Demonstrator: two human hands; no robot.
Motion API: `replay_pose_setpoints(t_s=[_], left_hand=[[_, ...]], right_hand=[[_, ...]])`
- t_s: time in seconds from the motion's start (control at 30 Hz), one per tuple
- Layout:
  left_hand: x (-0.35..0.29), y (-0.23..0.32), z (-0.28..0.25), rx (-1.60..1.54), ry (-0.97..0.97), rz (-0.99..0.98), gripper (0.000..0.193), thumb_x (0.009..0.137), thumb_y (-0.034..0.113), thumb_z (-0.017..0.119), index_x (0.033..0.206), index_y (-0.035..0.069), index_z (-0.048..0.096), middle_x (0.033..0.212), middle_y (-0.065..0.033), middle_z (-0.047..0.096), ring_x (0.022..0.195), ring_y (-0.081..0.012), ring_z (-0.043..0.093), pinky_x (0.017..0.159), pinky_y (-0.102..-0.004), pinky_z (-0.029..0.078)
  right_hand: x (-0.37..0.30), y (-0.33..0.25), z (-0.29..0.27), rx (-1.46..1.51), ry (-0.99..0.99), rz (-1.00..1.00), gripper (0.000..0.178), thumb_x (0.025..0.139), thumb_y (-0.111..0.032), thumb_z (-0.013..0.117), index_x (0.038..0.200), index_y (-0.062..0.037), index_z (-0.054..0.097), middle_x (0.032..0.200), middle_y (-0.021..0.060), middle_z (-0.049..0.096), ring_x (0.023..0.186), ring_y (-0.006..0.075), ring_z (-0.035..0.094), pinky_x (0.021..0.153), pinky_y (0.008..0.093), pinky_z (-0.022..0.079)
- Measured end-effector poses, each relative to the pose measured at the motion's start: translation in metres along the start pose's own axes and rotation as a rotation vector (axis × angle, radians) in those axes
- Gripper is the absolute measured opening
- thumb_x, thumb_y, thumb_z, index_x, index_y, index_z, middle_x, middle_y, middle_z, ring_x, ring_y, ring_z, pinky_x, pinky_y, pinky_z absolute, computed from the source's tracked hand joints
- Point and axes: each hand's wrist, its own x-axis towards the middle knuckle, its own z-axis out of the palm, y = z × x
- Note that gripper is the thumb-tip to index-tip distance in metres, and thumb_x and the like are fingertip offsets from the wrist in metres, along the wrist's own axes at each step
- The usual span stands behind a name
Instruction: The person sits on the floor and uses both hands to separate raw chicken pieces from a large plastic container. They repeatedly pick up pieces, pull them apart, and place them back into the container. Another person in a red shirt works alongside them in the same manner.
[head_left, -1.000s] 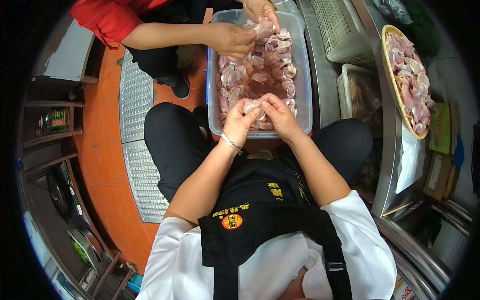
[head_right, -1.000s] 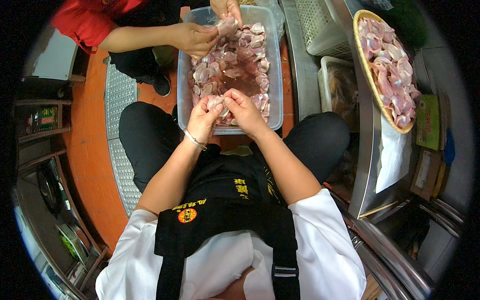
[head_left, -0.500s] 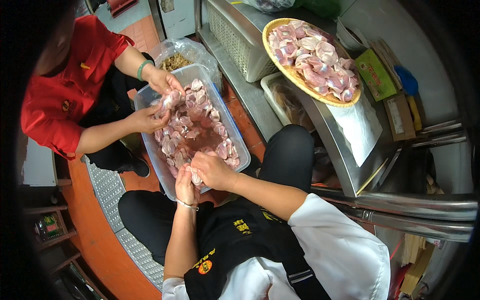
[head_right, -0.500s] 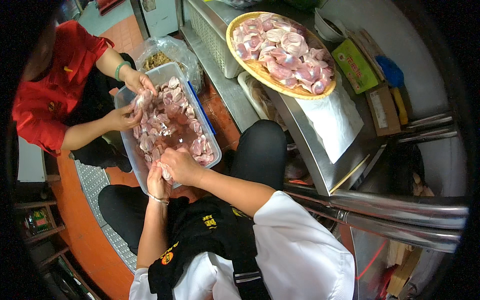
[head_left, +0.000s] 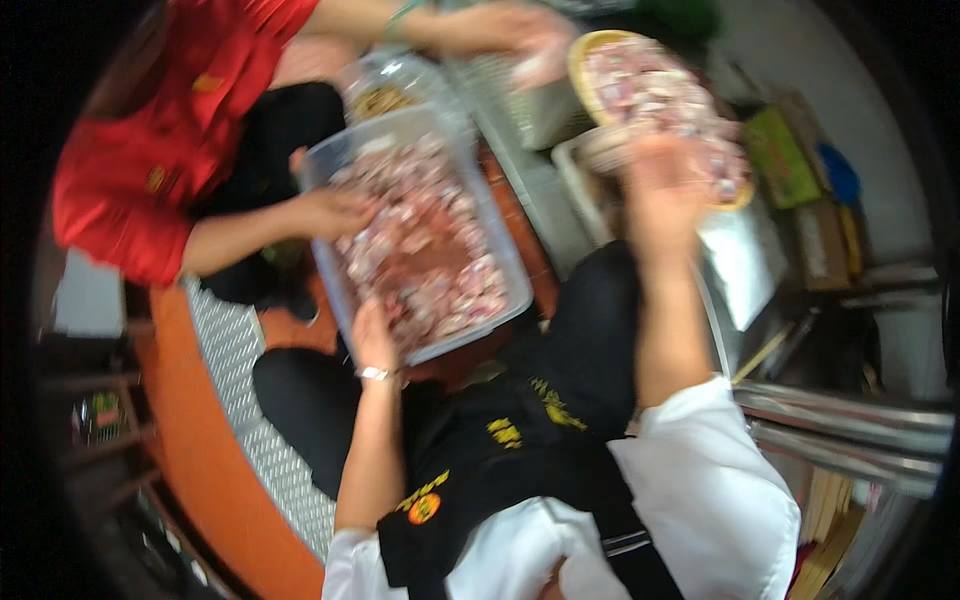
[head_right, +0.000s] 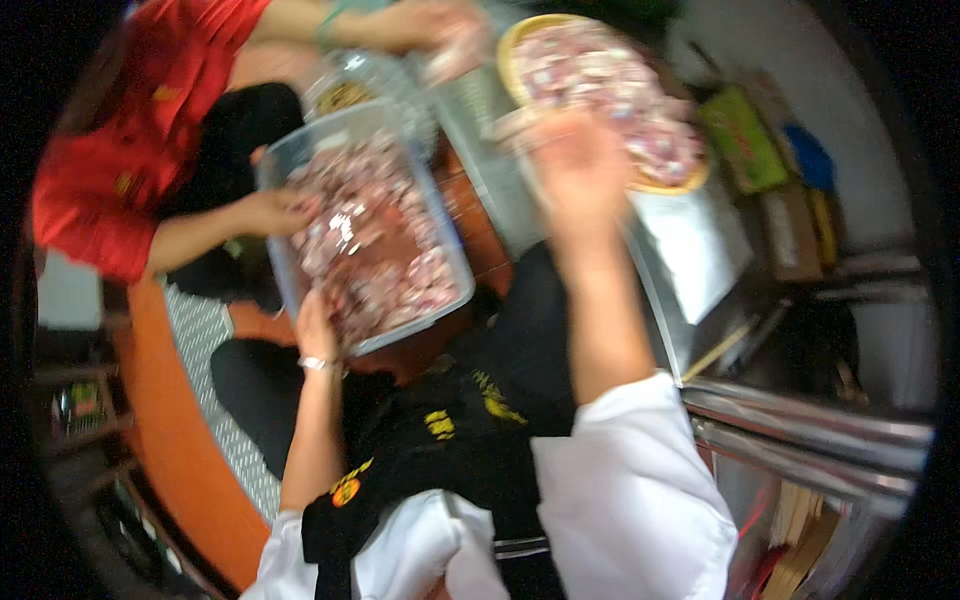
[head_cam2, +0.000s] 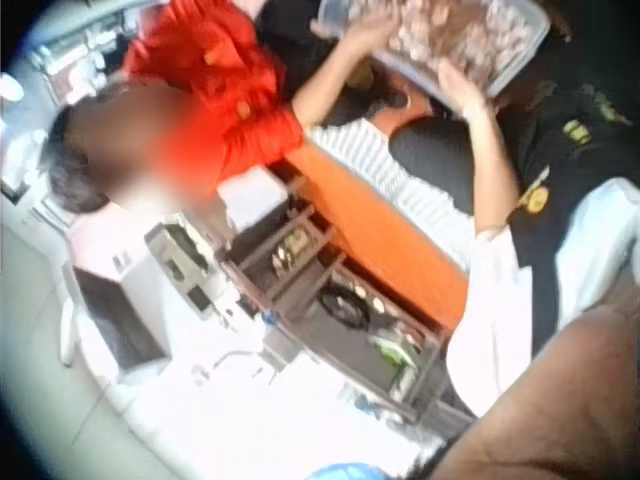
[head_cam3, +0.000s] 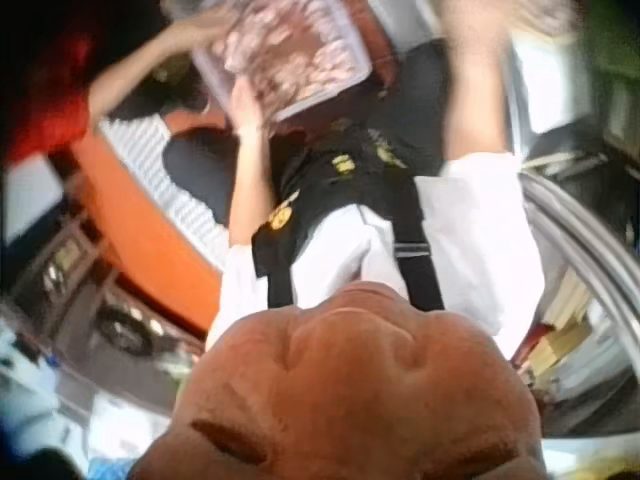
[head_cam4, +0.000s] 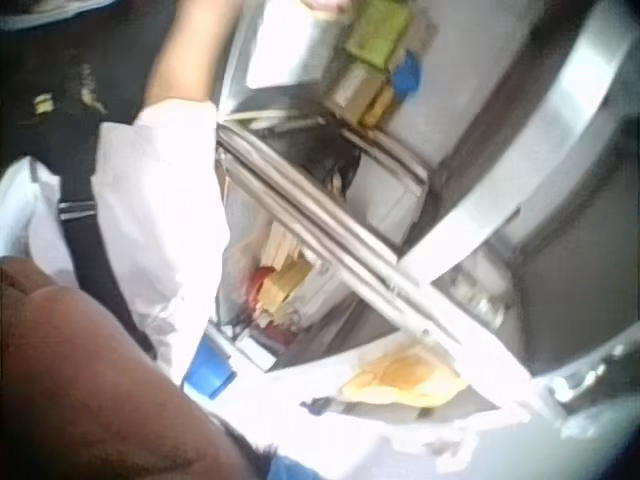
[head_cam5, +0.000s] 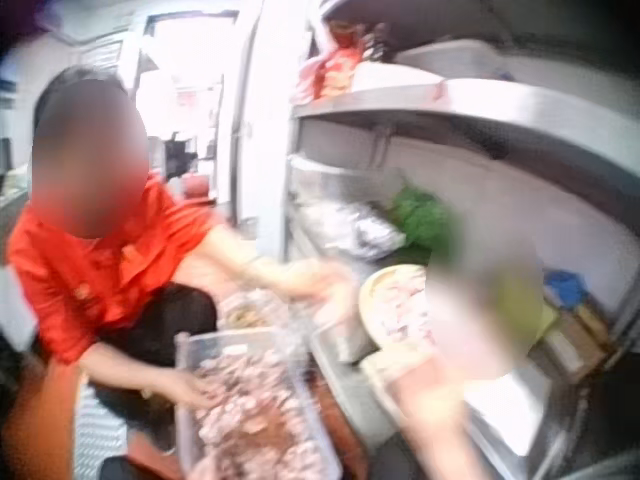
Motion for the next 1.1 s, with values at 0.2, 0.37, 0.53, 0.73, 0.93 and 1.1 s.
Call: replay_pose_setpoints(t_s=[0.2, 0.37, 0.53, 0.73, 0.93, 1.1], left_hand=[[0.008, -0.010, -0.003, -0.027, -0.027, 0.082, 0.016, 0.077, -0.002, 0.053, 0.092, 0.003, 0.056, 0.100, -0.0047, 0.055, 0.091, -0.0127, 0.051, 0.082, -0.0243, 0.039], [0.005, 0.004, -0.010, -0.048, 0.053, 0.190, 0.021, 0.074, -0.008, 0.049, 0.089, 0.001, 0.059, 0.102, -0.0053, 0.055, 0.089, -0.0123, 0.052, 0.076, -0.0217, 0.041], [0.007, 0.005, -0.009, -0.204, 0.100, 0.010, 0.029, 0.072, -0.010, 0.047, 0.095, 0.003, 0.058, 0.098, -0.0043, 0.056, 0.088, -0.0118, 0.053, 0.075, -0.0217, 0.042], [0.004, 0.003, -0.011, -0.148, 0.068, 0.047, 0.024, 0.074, -0.010, 0.049, 0.094, 0.002, 0.057, 0.088, -0.0022, 0.056, 0.080, -0.0093, 0.052, 0.072, -0.0211, 0.043], [0.004, -0.004, -0.007, -0.092, -0.047, 0.011, 0.027, 0.074, -0.008, 0.050, 0.099, 0.002, 0.055, 0.091, -0.0030, 0.056, 0.081, -0.0097, 0.052, 0.073, -0.0209, 0.042], [-0.003, 0.001, 0.008, -0.121, -0.245, -0.076, 0.031, 0.074, -0.001, 0.056, 0.105, 0.004, 0.054, 0.094, -0.0048, 0.057, 0.080, -0.0105, 0.053, 0.068, -0.0224, 0.045]], right_hand=[[0.047, 0.021, -0.067, -1.004, 0.070, -0.139, 0.013, 0.073, -0.011, 0.060, 0.084, -0.0058, 0.062, 0.083, 0.0068, 0.062, 0.080, 0.0202, 0.059, 0.073, 0.0300, 0.045], [-0.019, -0.005, 0.028, -0.137, -0.242, -0.096, 0.011, 0.073, -0.005, 0.059, 0.083, -0.0053, 0.061, 0.083, 0.0072, 0.060, 0.078, 0.0202, 0.057, 0.071, 0.0285, 0.044], [-0.108, 0.065, 0.155, -0.499, -1.346, -0.200, 0.022, 0.072, -0.013, 0.057, 0.093, -0.0057, 0.059, 0.097, 0.0110, 0.058, 0.094, 0.0280, 0.054, 0.078, 0.0347, 0.044], [-0.156, 0.108, 0.196, -0.785, -1.530, -0.119, 0.026, 0.071, -0.013, 0.055, 0.096, -0.0069, 0.057, 0.091, 0.0174, 0.058, 0.091, 0.0309, 0.055, 0.076, 0.0376, 0.045], [-0.117, 0.083, 0.166, -0.296, -1.488, 0.115, 0.034, 0.059, -0.006, 0.070, 0.086, -0.0031, 0.052, 0.077, 0.0083, 0.058, 0.074, 0.0184, 0.056, 0.064, 0.0312, 0.044], [-0.113, 0.069, 0.146, 0.383, -1.482, 0.470, 0.035, 0.065, -0.005, 0.070, 0.095, -0.0032, 0.053, 0.082, -0.0004, 0.055, 0.077, 0.0064, 0.049, 0.067, 0.0213, 0.042]])
